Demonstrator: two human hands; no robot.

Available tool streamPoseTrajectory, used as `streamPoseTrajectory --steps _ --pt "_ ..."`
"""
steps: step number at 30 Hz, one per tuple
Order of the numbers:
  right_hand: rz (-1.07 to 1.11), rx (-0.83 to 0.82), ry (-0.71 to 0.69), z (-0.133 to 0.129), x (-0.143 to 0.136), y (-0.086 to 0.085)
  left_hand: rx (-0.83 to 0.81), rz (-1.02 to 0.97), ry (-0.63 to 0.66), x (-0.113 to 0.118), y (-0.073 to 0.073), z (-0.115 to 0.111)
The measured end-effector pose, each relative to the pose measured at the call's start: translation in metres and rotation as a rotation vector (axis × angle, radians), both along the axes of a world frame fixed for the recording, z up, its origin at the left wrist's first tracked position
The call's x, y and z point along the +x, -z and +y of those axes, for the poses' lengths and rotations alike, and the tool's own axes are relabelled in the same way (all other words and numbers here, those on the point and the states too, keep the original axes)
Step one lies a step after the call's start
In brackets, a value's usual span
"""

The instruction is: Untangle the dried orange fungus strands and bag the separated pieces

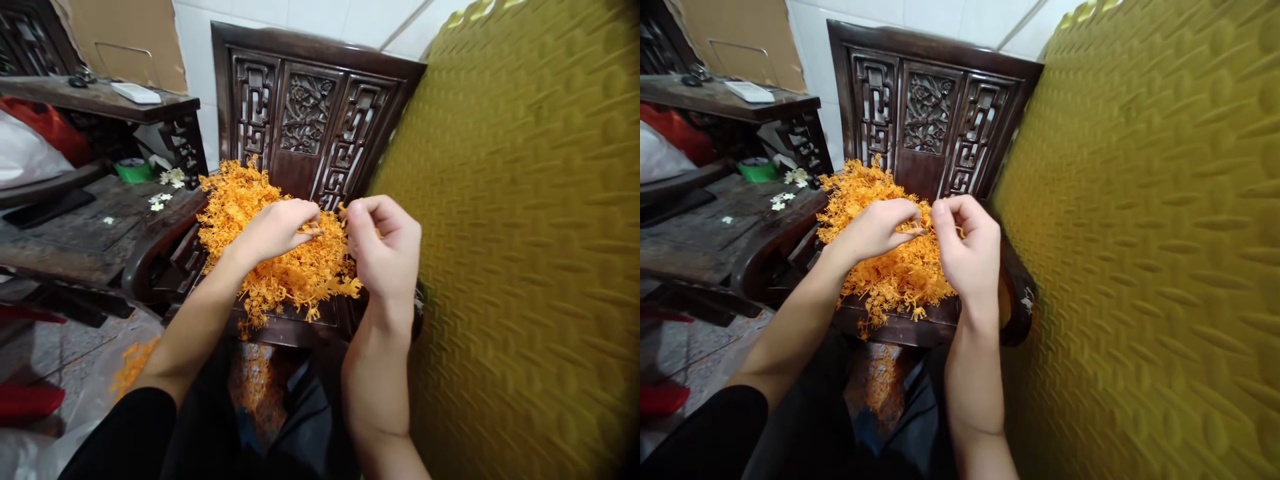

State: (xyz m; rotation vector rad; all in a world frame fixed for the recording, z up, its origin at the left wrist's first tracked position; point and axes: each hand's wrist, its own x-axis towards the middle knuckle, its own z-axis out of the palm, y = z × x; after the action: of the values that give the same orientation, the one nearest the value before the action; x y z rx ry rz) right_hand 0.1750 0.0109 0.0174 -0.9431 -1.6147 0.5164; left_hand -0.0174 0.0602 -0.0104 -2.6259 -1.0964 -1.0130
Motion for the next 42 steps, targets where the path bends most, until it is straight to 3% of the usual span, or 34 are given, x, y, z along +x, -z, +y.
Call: streamPoseTrajectory --steps 6,10,14,20,24,31,36,42 --pt "-0.43 -0.071 0.089 -0.004 -0.009 0.002 0.218 0.126 -0.1 -0.003 0.006 0.001" --pt "-0.505 -0.186 0.001 -0.001 -0.009 0.007 0.202 0.102 -0.046 -0.005 0.013 0.004" --pt "-0.482 -0.202 -0.085 0.0 0.001 0.006 -0.028 -0.022 0.129 -0.006 0.009 -0.002" --pt "-0.621 -0.148 -0.21 -0.008 0.019 -0.005 -0.508 -0.152 0.411 -0.016 -0.011 -0.018" --pt "-0.658 -0.087 -0.248 -0.011 0.022 -0.007 -0.622 -0.203 0.438 -0.02 -0.016 -0.021" --pt "-0.626 -0.074 -0.263 -0.015 0.02 -0.009 -0.621 -0.299 0.415 -0.022 -0.017 -0.02" --pt "-0.542 -0.135 -0.186 -0.01 0.015 -0.003 -0.545 -0.253 0.359 -0.024 -0.025 -0.026" --pt "-0.685 -0.141 -0.131 -0.005 0.007 0.002 -0.406 -0.281 0.284 -0.02 -0.024 -0.025"
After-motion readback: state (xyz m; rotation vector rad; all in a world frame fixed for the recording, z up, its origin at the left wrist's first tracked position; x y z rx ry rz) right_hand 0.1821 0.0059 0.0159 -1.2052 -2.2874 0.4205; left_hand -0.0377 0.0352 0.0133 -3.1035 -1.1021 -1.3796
